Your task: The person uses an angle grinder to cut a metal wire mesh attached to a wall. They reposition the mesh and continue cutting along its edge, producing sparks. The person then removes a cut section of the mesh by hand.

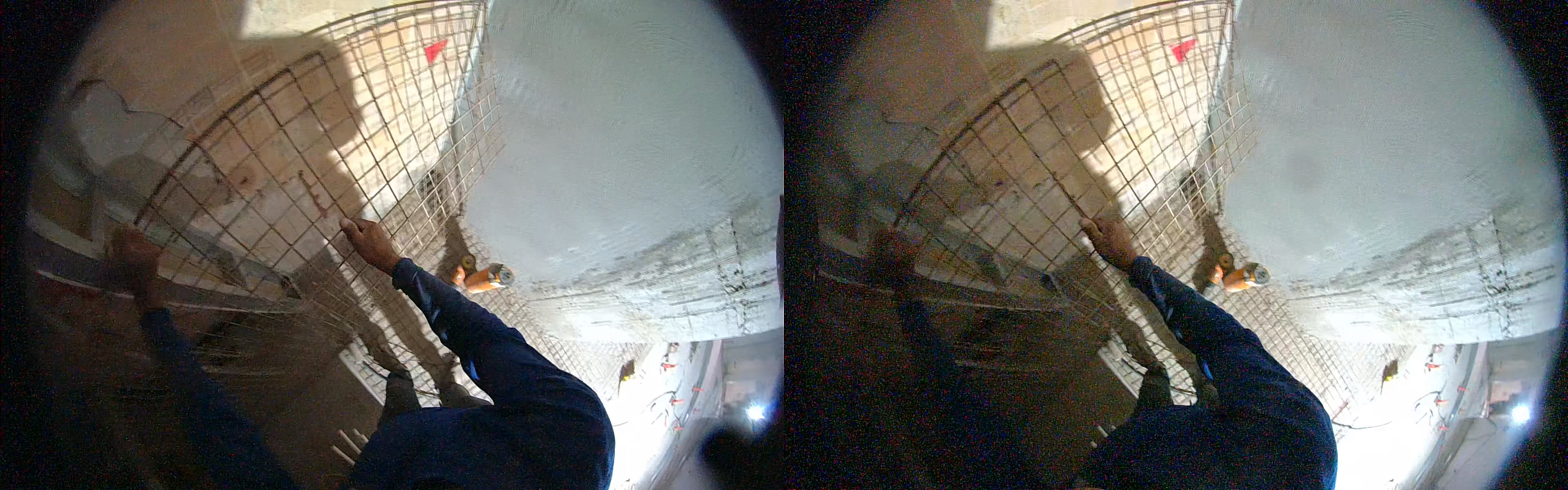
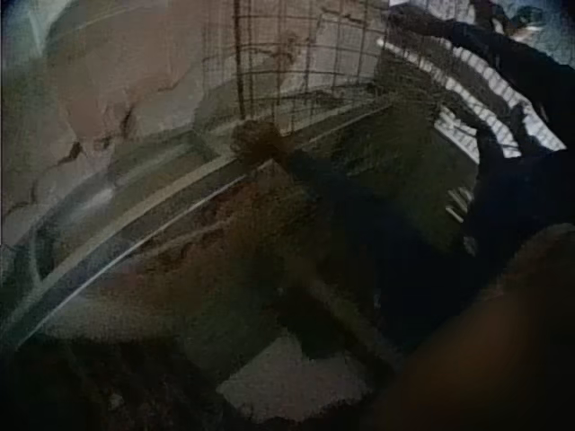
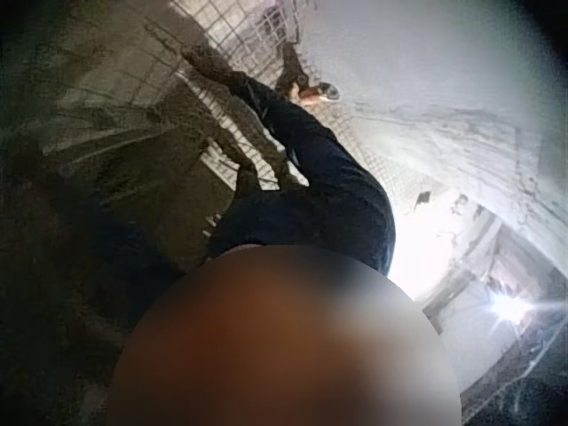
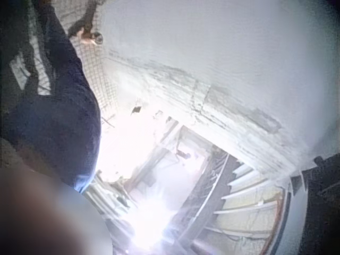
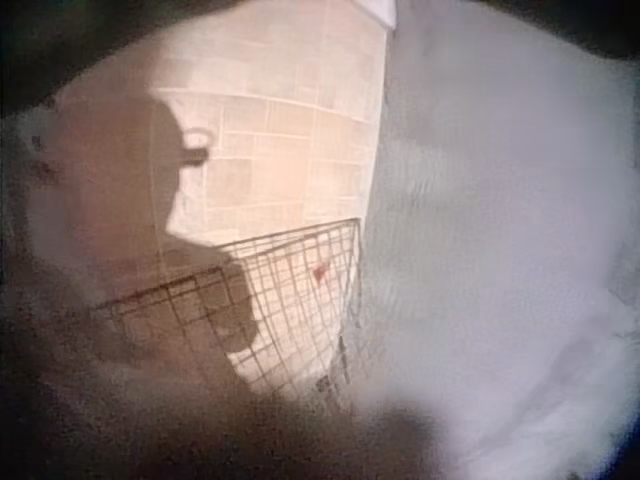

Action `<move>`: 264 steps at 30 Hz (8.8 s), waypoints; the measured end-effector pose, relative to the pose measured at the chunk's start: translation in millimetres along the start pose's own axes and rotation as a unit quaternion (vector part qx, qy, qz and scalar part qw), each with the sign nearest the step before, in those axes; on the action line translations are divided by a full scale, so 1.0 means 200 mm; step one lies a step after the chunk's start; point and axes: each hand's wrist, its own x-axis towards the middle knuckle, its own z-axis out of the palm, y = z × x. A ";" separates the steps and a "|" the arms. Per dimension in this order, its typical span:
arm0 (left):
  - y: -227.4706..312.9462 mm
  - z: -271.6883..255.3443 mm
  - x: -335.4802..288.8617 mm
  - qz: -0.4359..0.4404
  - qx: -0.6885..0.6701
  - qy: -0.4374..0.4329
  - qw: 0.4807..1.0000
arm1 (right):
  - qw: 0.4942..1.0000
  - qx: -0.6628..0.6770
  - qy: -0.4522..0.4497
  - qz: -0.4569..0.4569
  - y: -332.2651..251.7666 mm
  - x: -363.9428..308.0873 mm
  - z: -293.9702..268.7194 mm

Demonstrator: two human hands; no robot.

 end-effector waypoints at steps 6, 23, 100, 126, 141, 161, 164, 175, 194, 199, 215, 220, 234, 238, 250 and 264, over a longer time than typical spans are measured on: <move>-0.08 0.10 0.05 0.051 0.064 -0.037 0.996 | 0.999 -0.027 -0.043 -0.003 -0.38 -0.30 -0.34; -0.19 0.36 -0.02 -0.047 -0.031 -0.069 0.996 | 0.981 -0.163 -0.054 -0.087 -0.30 -0.36 -0.29; 0.30 -0.24 0.25 -0.099 -0.136 0.036 0.985 | 0.945 -0.316 0.009 -0.078 0.31 0.61 0.42; 0.21 -0.37 0.07 -0.162 -0.100 -0.085 0.978 | 0.962 -0.170 -0.059 -0.204 -0.21 -0.38 -0.36; 1.17 -0.35 0.54 0.036 -0.223 -0.001 0.974 | 0.935 0.258 0.240 0.053 0.32 -0.44 -0.52; 1.18 0.07 1.28 -0.024 -0.112 -0.420 0.900 | 0.812 0.403 0.293 0.304 0.77 -0.30 -0.86; 1.18 0.07 1.32 -0.026 -0.153 -0.399 0.904 | 0.843 0.100 0.457 0.265 0.63 -0.34 -0.91; 1.16 0.06 1.36 -0.044 -0.221 -0.432 0.873 | 0.905 -0.245 0.346 0.002 0.41 0.19 -0.90; 1.05 0.17 1.41 0.102 -0.181 -0.411 0.888 | 0.976 -0.080 0.201 -0.019 0.84 0.82 -0.55; 1.00 0.34 1.35 0.074 -0.251 -0.309 0.914 | 0.977 -0.089 0.185 0.059 0.65 0.43 -0.87; 1.02 0.36 1.30 0.026 -0.207 -0.385 0.899 | 0.939 -0.240 0.207 0.134 0.12 -0.03 -1.19; 1.17 0.38 1.29 -0.106 -0.226 -0.336 0.908 | 0.963 -0.119 0.239 -0.029 0.78 0.46 -0.76; 1.18 0.31 1.29 -0.058 -0.280 -0.382 0.879 | 0.987 -0.071 0.143 0.026 0.92 0.76 -0.64; 1.07 0.67 1.23 0.040 -0.158 -0.332 0.929 | 0.969 -0.141 0.192 0.067 0.53 0.39 -0.95; 0.97 0.94 1.25 0.044 -0.208 -0.332 0.919 | 0.905 -0.344 0.246 0.042 -0.29 -0.06 -1.43; 1.12 -0.57 -0.38 -0.364 -0.274 -0.239 0.857 | 0.966 -0.142 0.207 0.057 1.10 0.93 -0.67</move>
